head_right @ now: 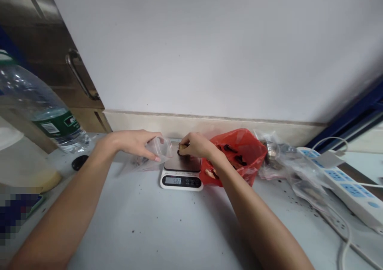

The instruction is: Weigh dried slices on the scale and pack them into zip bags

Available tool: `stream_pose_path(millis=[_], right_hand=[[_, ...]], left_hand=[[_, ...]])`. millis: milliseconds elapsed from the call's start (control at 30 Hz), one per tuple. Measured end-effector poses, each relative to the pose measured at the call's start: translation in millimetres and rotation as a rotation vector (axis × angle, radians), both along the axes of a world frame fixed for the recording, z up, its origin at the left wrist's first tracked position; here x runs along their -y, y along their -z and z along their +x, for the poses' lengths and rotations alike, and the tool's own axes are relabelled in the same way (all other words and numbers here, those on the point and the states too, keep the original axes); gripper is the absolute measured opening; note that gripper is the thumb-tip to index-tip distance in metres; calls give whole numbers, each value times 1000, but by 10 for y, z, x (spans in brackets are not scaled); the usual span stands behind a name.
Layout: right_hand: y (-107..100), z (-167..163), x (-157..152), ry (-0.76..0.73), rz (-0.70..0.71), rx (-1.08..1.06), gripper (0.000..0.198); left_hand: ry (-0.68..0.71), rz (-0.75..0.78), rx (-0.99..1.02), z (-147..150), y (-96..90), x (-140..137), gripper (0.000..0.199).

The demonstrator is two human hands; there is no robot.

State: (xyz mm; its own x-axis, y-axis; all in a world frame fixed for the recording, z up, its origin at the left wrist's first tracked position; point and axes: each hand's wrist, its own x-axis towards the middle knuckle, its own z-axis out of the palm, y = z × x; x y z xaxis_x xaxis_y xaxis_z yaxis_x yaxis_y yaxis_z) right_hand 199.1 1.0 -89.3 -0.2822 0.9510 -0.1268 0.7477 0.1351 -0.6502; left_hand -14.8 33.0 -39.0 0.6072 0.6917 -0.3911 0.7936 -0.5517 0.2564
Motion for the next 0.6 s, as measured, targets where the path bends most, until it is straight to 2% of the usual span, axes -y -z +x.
stream_pose_path(millis=[100, 267, 367, 500, 600], right_hand=[[-51, 74, -3, -31, -15, -135, 13], [-206, 148, 63, -68, 80, -271, 13], [-292, 142, 117, -93, 85, -343, 13], [-360, 99, 168, -153, 43, -297, 18], [-362, 66, 176, -199, 72, -263, 27]], left_hand=[[-3, -3, -41, 30, 6, -5, 64], [2, 8, -25, 59, 42, -27, 70], [7, 15, 8, 80, 46, -16, 76], [32, 13, 69, 116, 52, 2, 78], [48, 19, 88, 130, 71, -7, 82]])
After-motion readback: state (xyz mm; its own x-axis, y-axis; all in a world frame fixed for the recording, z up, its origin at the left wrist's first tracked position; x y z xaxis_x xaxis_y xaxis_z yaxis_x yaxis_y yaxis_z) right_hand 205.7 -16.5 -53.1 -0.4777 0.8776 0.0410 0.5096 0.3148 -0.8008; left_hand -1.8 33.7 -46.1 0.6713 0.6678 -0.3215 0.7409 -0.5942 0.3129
